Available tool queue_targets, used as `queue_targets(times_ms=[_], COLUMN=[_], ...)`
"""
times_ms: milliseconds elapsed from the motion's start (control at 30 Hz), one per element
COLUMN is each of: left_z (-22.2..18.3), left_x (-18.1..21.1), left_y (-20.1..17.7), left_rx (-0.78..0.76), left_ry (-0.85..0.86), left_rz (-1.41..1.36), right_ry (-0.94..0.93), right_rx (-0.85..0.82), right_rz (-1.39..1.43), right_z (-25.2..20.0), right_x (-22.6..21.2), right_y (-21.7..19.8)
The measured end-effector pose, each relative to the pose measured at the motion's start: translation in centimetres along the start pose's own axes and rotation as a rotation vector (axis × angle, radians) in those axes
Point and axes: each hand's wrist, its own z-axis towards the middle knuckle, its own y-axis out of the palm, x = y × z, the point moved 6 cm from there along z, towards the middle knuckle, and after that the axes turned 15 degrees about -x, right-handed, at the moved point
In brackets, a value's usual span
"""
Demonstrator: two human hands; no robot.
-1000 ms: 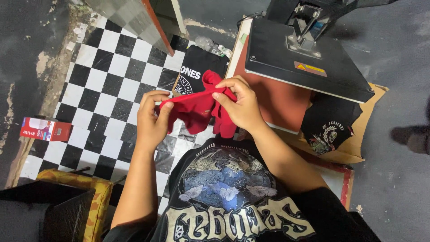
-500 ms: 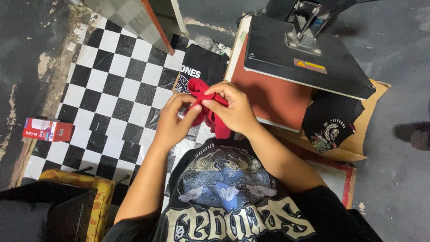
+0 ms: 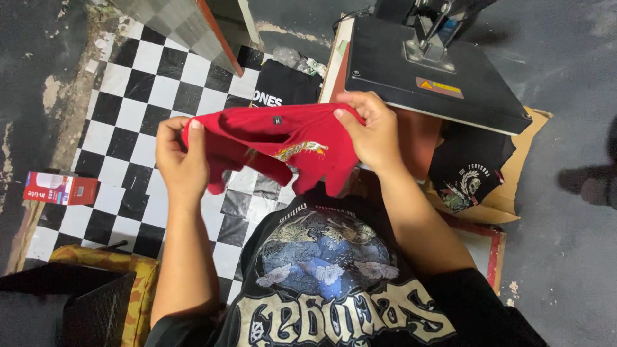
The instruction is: Inspecting and folding printed t-shirts on the floor near a heat press
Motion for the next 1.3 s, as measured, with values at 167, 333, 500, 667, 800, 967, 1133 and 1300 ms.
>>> queue_targets(times_ms=[167,333,500,667,800,967,1133,1300], left_z=[0.1,0.0,0.6,2.0,1.4,1.3,2.8,0.6], left_x=[0.0,0.9,-2.1,0.9,5.7,5.2,1.5,-3.7], left_y=[-0.7,0.5,3.3,5.5,6.0,5.6,1.9,-4.1], left_rx=[-0.133,-0.306,-0.319,-0.264,-0.460,-0.415,-0.189,0.199], left_ry=[0.016,-0.193,-0.147,-0.090,-0.053,-0.011,0.102,-0.075], left_rz=[0.343,0.259,-0.506,-0.886,-1.220,-1.224,-0.796,-0.398], right_ry=[-0.007,-0.008,-0.075,-0.149,0.280,0.230,0.151,0.070], right_rx=[-0.028,-0.088,0.121,-0.028,-0.553,-0.485,-0.336,-0.364], right_rz=[-0.024,0.005,-0.175,-0.248,-0.181,-0.189,-0.089,0.055], right_z=[0.2,0.9,1.7,-0.3,-2.2,-3.0,-2.4,-1.8], right_x=[0.9,0.4,-1.0,-0.6,2.2,5.0,4.8,2.2], right_y=[0.4,0.2,-0.7,2.1,5.7,7.4,6.8,5.3])
